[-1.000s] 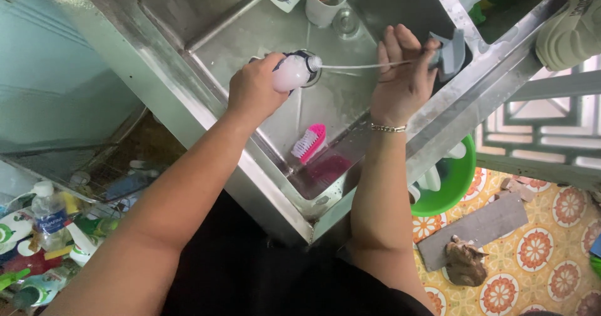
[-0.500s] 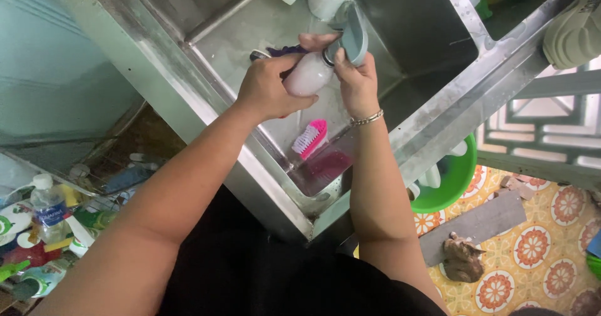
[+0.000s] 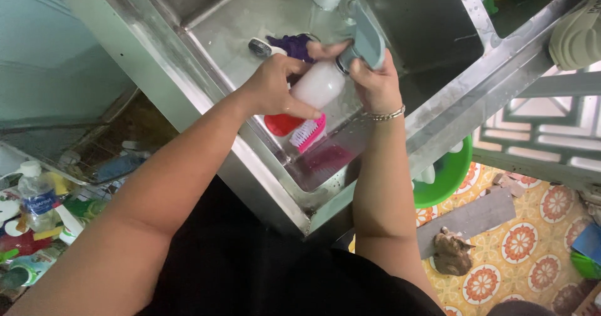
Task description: Scrubbing a stainless steel sink with a brush and cleaning a spray bottle.
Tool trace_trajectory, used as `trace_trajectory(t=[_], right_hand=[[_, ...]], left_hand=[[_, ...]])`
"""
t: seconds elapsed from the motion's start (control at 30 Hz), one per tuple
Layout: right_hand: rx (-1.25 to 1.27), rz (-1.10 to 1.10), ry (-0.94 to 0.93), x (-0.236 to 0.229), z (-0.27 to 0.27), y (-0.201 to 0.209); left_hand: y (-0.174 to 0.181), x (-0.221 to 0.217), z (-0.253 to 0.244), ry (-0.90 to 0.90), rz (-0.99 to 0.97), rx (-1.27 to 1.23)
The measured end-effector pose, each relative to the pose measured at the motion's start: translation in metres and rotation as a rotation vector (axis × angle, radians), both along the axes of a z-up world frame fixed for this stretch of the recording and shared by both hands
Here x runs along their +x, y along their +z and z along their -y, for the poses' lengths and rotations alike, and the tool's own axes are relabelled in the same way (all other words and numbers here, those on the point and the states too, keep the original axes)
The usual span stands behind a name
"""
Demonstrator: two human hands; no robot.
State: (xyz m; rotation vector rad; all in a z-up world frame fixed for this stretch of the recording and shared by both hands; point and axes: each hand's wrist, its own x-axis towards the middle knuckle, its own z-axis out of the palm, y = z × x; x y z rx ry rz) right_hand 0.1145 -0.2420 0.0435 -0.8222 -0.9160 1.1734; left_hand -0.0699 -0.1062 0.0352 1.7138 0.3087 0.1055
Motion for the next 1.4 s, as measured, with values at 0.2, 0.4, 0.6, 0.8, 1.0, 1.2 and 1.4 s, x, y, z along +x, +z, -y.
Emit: trace_trajectory(t=[0.2,0.4,0.6,0.8,1.0,1.2,1.4], right_hand=[[-0.263,0.196,-0.445,-0.03,-0.026,-0.01],[-0.241,0.2,-0.773,-0.051,-0.037,-0.035],[-0.243,0.212,-0.798,-0.023,-0.029,-0.039],[-0.249,0.106,-0.667,-0.028,-0.026,-0.02],[-0.262,0.075,-0.676,-0.042,-0.033,-0.019],[-0.32,0.014,-0.768,-0.036,-0.032,-0.018],[-0.227,0.092,-0.786,-0.033,-0.03,-0.029]], left_hand=[[-0.017,0.01,0.008,0.436,0.079,0.462],[-0.047,0.025,0.008,0.506,-0.019,0.564],[-0.064,0.024,0.007,0.189,0.02,0.191],[-0.041,0.027,0.013,0.26,0.151,0.404],[-0.053,0.036,0.018,0.511,0.108,0.478],[-0.031,0.033,0.025,0.363,-0.038,0.169],[-0.069,0.032,0.027,0.207,0.334,0.4]])
